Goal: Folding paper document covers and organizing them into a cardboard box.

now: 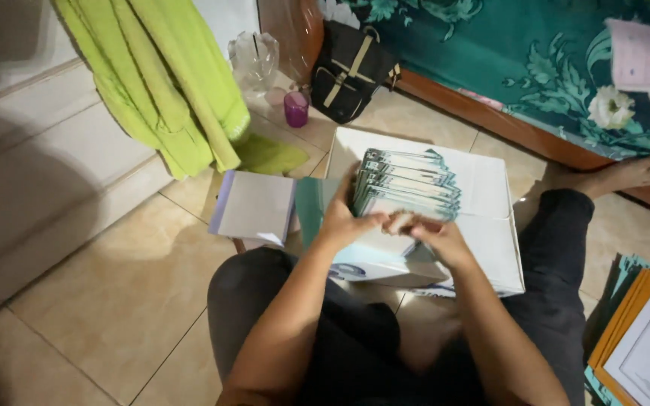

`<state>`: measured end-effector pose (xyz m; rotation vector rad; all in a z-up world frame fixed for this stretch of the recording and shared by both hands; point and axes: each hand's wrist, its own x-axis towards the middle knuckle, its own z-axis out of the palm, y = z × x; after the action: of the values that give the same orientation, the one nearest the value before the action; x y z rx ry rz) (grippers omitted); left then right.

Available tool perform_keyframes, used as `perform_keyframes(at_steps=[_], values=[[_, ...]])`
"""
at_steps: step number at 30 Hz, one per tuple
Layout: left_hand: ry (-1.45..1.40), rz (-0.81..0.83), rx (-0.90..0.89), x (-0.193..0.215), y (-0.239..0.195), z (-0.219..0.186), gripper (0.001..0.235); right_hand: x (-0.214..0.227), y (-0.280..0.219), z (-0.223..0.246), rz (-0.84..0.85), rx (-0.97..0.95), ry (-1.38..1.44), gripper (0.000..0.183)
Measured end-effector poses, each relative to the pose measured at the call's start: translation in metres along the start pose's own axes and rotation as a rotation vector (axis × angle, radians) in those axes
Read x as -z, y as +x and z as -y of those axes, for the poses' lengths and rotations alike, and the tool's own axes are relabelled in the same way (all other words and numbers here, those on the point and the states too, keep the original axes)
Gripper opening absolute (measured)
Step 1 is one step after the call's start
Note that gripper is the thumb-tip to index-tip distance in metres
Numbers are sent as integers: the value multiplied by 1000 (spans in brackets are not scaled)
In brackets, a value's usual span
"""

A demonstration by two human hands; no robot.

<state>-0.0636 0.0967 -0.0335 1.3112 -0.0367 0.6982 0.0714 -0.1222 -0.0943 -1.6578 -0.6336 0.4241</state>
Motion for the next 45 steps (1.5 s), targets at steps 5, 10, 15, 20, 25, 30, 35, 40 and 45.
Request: perform_keyframes(at_steps=[5, 10, 15, 20, 25, 30, 35, 40, 45], values=[[419, -37, 332, -8, -4, -22, 99, -52, -3, 66, -115, 26, 9, 69], [268, -165, 330, -9, -9, 4, 74, -45, -8, 86, -212, 90, -63, 78], [-205, -380, 310, -17, -3, 15, 72, -22, -16, 111, -79, 83, -275, 71], [-259, -440, 311, -13, -3, -34, 76, -27, -20, 115, -152, 125, 55, 53], [366, -318, -143, 60, 15, -37, 135, -8, -10, 113, -101, 246, 4, 52], [625, 114, 379, 42, 9, -61, 112, 0, -10, 80, -37, 222, -31, 47], [394, 116, 292, 39, 7, -46, 116, -24, -14, 36, -34, 86, 156, 76], [471, 146, 393, 32, 13, -60, 119, -24, -6, 31, -56, 4, 30, 77], [566, 130, 323, 43, 12, -50, 120, -22, -9, 86, -48, 169, 4, 94]])
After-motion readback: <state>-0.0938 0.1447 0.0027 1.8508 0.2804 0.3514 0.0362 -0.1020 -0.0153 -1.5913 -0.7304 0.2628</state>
